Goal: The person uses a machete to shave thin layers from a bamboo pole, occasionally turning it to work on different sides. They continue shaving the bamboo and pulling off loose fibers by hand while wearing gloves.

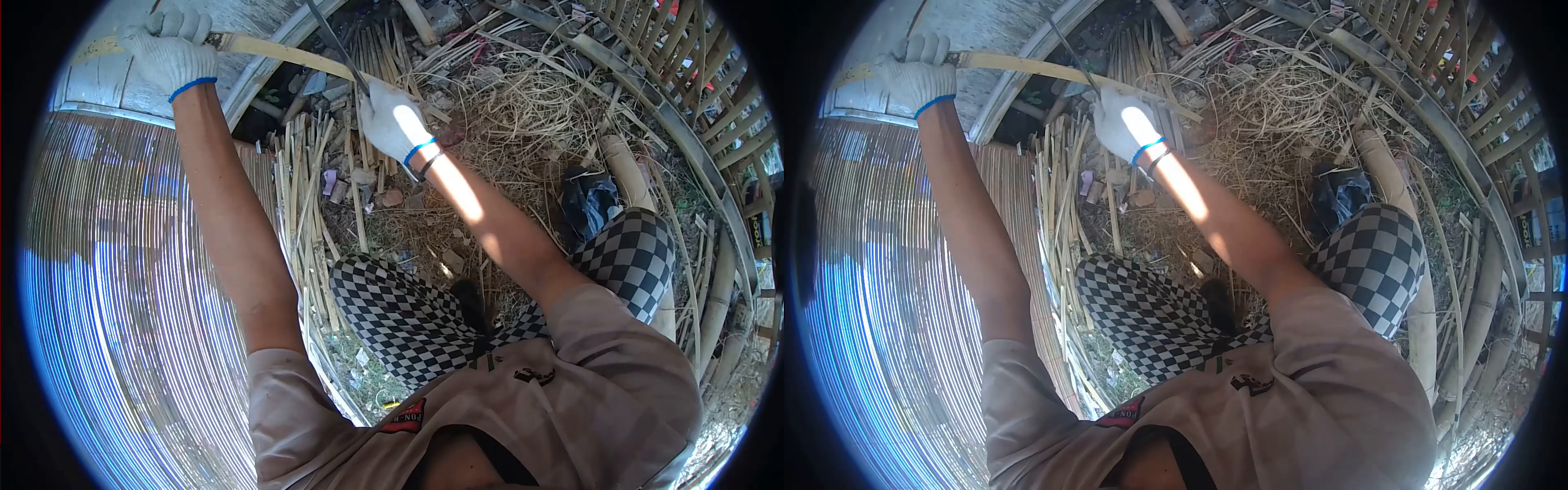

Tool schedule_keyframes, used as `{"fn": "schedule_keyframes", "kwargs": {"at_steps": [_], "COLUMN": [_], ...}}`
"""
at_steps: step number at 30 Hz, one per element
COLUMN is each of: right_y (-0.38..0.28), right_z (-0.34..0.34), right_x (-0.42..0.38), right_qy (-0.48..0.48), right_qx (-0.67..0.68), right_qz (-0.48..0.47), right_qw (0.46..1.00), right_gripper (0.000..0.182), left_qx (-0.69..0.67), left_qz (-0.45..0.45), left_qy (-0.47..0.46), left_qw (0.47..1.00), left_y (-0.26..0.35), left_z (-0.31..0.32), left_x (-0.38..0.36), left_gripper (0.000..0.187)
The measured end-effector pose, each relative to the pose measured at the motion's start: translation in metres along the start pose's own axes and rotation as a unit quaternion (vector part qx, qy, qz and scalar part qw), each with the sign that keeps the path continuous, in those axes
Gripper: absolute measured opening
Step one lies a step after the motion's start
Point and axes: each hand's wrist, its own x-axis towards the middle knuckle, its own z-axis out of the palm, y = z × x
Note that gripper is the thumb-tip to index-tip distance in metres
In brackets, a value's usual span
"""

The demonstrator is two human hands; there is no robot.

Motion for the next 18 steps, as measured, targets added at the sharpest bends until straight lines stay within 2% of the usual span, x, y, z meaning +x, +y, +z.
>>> {"fn": "schedule_keyframes", "kwargs": {"at_steps": [2, 4, 6, 7, 8, 11, 14, 16, 18], "right_y": [0.037, 0.096, 0.15, 0.142, 0.134, 0.102, 0.08, 0.1, 0.17], "right_z": [0.018, 0.034, 0.043, 0.035, 0.032, 0.024, 0.023, 0.037, 0.072], "right_x": [-0.002, -0.011, -0.02, -0.019, -0.024, -0.009, -0.001, -0.011, -0.027], "right_qy": [-0.033, -0.097, -0.177, -0.186, -0.2, -0.134, -0.095, -0.114, -0.14], "right_qx": [-0.011, -0.024, 0.006, -0.087, -0.18, -0.083, -0.062, -0.043, -0.053], "right_qz": [0.05, 0.196, 0.276, 0.201, 0.125, 0.165, 0.08, 0.16, 0.249], "right_qw": [0.998, 0.975, 0.945, 0.958, 0.955, 0.974, 0.99, 0.98, 0.957], "right_gripper": [0.025, 0.027, 0.031, 0.029, 0.029, 0.03, 0.033, 0.032, 0.031], "left_qx": [-0.01, -0.03, -0.068, -0.09, -0.068, -0.017, -0.014, -0.02, -0.02], "left_qz": [0.0, 0.006, -0.01, -0.018, -0.008, -0.002, -0.014, -0.023, -0.021], "left_qy": [-0.04, -0.038, -0.092, -0.12, -0.096, -0.032, -0.023, -0.032, -0.031], "left_qw": [0.999, 0.999, 0.993, 0.989, 0.993, 0.999, 1.0, 0.999, 0.999], "left_y": [-0.006, -0.003, 0.001, 0.0, -0.003, -0.011, -0.015, -0.013, -0.016], "left_z": [-0.009, -0.013, -0.02, -0.017, -0.016, -0.012, -0.017, -0.02, -0.034], "left_x": [0.005, 0.003, 0.004, 0.007, 0.012, 0.018, 0.025, 0.024, 0.029], "left_gripper": [0.049, 0.057, 0.056, 0.055, 0.052, 0.046, 0.048, 0.05, 0.052]}}
